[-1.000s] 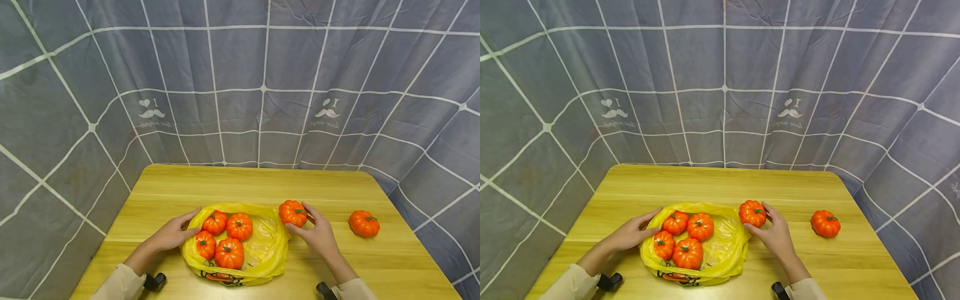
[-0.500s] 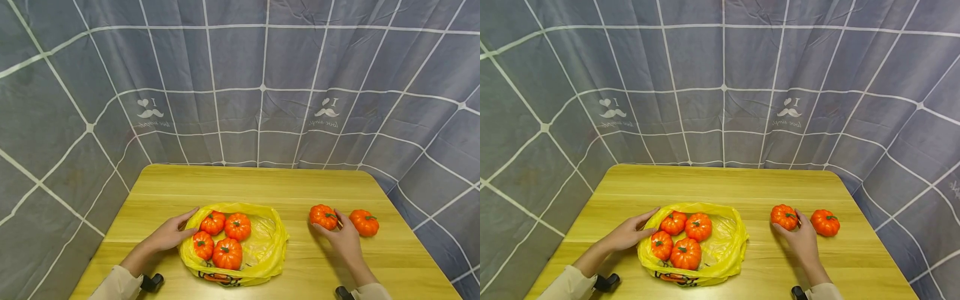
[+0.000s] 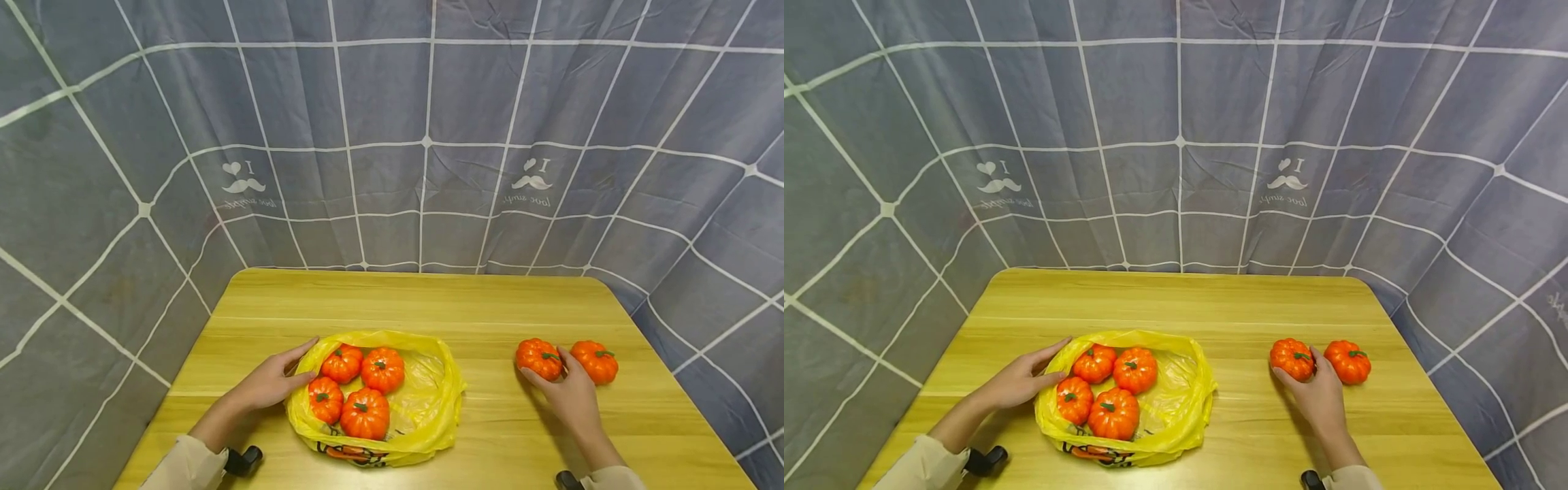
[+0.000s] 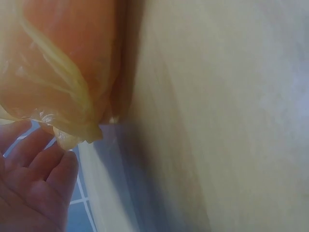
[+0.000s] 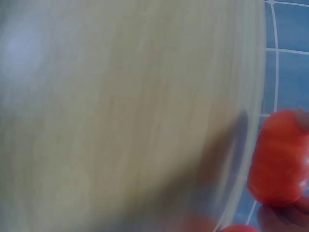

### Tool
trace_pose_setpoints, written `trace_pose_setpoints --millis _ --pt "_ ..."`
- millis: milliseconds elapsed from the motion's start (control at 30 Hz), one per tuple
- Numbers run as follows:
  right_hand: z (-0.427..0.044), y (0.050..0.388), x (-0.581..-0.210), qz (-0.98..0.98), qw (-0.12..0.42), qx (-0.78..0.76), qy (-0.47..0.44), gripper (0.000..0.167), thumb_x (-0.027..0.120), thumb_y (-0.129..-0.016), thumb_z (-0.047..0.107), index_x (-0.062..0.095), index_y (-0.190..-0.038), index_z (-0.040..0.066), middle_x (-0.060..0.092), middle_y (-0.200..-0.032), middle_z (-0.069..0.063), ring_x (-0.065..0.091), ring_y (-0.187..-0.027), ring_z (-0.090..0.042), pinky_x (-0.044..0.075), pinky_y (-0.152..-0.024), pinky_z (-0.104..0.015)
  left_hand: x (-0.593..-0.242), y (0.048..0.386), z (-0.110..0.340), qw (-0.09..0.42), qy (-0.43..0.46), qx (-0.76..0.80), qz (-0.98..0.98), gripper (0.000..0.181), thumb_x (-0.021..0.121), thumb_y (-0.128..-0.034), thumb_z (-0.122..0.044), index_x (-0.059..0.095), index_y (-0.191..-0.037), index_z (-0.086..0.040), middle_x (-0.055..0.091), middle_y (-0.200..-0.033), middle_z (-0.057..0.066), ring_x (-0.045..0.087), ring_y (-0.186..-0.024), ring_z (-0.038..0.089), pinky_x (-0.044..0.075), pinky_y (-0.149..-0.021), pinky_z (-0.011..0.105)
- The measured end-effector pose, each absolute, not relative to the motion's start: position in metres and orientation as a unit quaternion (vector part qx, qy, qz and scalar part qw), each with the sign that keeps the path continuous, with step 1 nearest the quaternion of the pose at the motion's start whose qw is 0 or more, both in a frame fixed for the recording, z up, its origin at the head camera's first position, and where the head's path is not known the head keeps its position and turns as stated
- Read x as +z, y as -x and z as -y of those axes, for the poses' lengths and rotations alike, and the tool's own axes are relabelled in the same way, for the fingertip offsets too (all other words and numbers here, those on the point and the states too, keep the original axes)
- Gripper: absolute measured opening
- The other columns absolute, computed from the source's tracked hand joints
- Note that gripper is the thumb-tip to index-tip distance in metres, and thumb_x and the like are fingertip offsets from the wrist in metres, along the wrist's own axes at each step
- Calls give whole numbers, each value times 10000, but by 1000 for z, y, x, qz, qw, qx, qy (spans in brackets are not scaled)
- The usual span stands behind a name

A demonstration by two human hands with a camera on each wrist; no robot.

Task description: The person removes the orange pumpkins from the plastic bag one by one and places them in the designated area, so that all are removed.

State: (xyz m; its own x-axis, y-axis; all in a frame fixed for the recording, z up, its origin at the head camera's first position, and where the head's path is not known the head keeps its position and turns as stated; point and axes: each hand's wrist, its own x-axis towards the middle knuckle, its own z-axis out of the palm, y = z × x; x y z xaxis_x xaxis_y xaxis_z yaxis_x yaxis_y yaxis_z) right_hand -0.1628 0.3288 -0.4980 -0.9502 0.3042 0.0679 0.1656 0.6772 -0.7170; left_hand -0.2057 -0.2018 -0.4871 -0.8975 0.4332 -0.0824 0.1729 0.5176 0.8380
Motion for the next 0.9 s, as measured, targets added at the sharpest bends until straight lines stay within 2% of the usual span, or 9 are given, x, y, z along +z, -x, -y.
trace_pose_setpoints --millis 233,500,900 --pt "-332 165 -504 926 101 348 109 972 823 -840 438 366 -1452 -164 419 -1426 -388 407 -1302 -538 324 -1073 -642 -484 203 205 133 -172 448 -867 695 638 -1008 -322 327 -1588 -101 327 -1599 147 293 -1447 393 282 -1137 540" --pt "-331 166 -505 935 59 330 114 1012 746 -897 484 275 -1477 -198 348 -1440 -431 373 -1308 -569 304 -1086 -653 -486 200 207 139 -172 460 -860 695 632 -1013 -319 314 -1592 -104 296 -1613 143 264 -1461 378 280 -1137 514" --pt "-333 166 -510 934 104 323 111 944 799 -878 367 303 -1466 -179 350 -1428 -416 370 -1300 -560 307 -1068 -673 -485 200 205 146 -165 468 -856 698 633 -1014 -306 304 -1596 -107 296 -1611 148 277 -1458 369 286 -1136 506"
